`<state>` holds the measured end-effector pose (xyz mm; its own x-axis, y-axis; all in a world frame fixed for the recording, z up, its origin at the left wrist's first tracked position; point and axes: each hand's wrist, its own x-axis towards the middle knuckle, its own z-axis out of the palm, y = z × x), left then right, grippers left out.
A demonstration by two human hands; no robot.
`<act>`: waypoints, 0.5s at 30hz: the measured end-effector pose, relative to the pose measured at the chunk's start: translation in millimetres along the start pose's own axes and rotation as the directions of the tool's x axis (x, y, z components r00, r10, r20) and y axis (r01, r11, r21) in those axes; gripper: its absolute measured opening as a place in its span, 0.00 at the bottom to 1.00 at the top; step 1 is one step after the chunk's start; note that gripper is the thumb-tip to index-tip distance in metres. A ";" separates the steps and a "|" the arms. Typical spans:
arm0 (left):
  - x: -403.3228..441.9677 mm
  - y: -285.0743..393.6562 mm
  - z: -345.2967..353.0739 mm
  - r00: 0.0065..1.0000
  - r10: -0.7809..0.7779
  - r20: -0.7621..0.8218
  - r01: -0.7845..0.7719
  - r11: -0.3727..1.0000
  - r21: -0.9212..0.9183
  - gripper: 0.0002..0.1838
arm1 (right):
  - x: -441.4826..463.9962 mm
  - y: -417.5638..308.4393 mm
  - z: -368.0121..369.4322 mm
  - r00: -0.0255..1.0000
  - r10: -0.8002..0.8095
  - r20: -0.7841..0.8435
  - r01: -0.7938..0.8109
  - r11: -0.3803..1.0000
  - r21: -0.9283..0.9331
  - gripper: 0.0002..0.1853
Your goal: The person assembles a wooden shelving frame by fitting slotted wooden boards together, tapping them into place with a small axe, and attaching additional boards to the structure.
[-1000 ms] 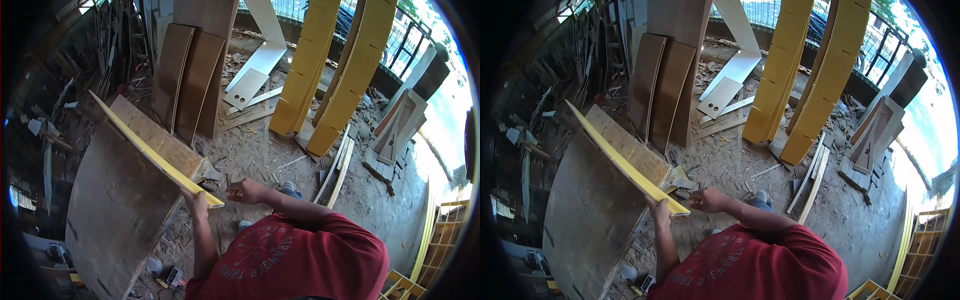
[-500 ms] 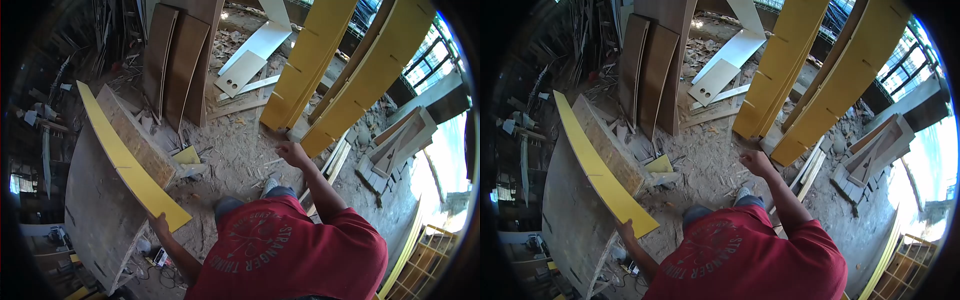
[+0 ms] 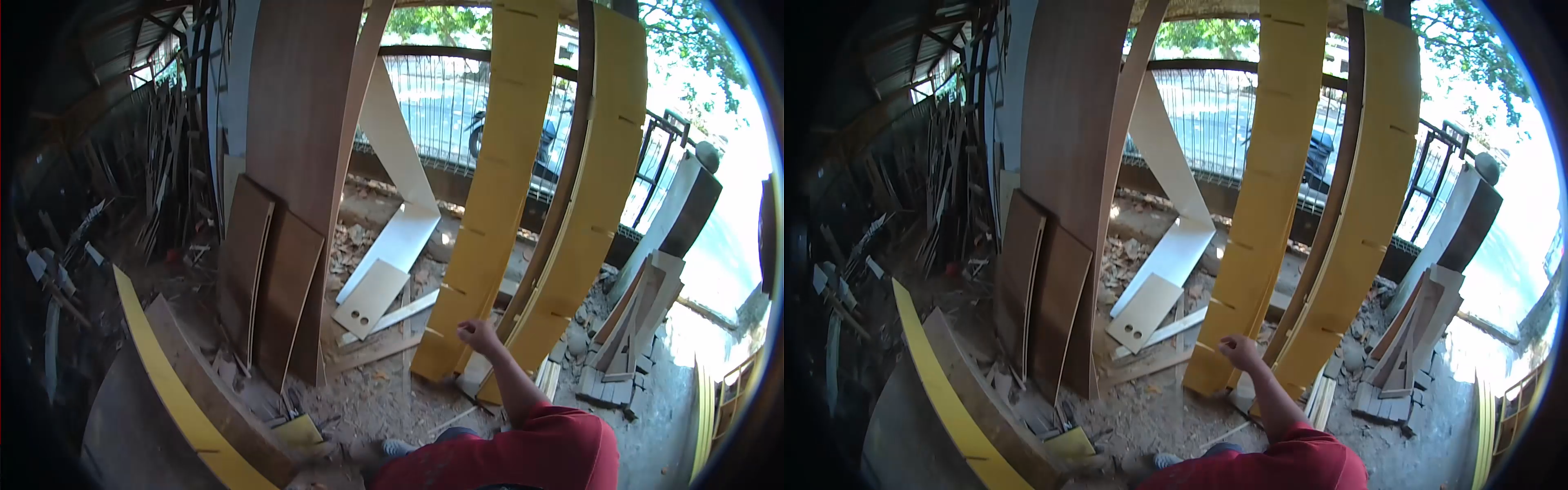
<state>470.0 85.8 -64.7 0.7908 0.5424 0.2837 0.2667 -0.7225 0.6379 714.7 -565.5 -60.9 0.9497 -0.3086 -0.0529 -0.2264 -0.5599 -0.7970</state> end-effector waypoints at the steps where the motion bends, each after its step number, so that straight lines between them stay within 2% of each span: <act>1: 13.0 17.0 6.8 1.000 0.013 0.021 -0.013 1.000 -0.004 0.36 | 22.4 -14.2 -18.2 0.998 -0.010 -0.069 0.007 0.999 -0.036 0.20; 2: 25.5 29.3 14.2 0.999 0.024 0.031 -0.023 1.000 -0.009 0.36 | 44.1 -25.3 -35.5 0.990 -0.022 -0.137 0.012 0.997 -0.070 0.21; 4: 43.7 50.0 26.1 0.998 0.042 0.055 -0.041 0.999 -0.019 0.36 | 101.6 -17.2 -65.1 0.941 -0.124 -0.316 0.157 0.984 0.083 0.20; 6: 54.6 68.1 34.8 0.995 0.053 0.084 -0.051 0.998 -0.021 0.36 | 153.9 -16.9 -103.2 0.911 -0.081 -0.404 0.137 0.984 0.111 0.23; 8: 62.7 81.7 43.4 0.994 0.052 0.100 -0.051 0.999 -0.013 0.36 | 203.5 -23.8 -144.1 0.894 0.004 -0.447 0.095 0.975 0.200 0.24; 10: 67.9 91.2 51.7 0.993 0.045 0.113 -0.045 0.999 0.000 0.36 | 241.5 -37.0 -183.5 0.848 0.032 -0.528 0.084 0.978 0.193 0.25; 12: 72.3 100.8 58.4 0.992 0.030 0.119 -0.032 0.999 0.016 0.36 | 274.2 -49.9 -216.3 0.792 -0.031 -0.610 0.174 0.969 0.176 0.27; 15: 73.9 113.4 68.1 0.992 0.000 0.123 -0.005 0.999 0.043 0.35 | 322.1 -65.8 -263.1 0.735 -0.056 -0.675 0.230 0.958 0.171 0.30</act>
<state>596.2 14.7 -20.1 0.8526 0.4855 0.1932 0.2862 -0.7432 0.6048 978.6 -830.4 132.9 0.5649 -0.7151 0.4117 0.0384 -0.4757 -0.8788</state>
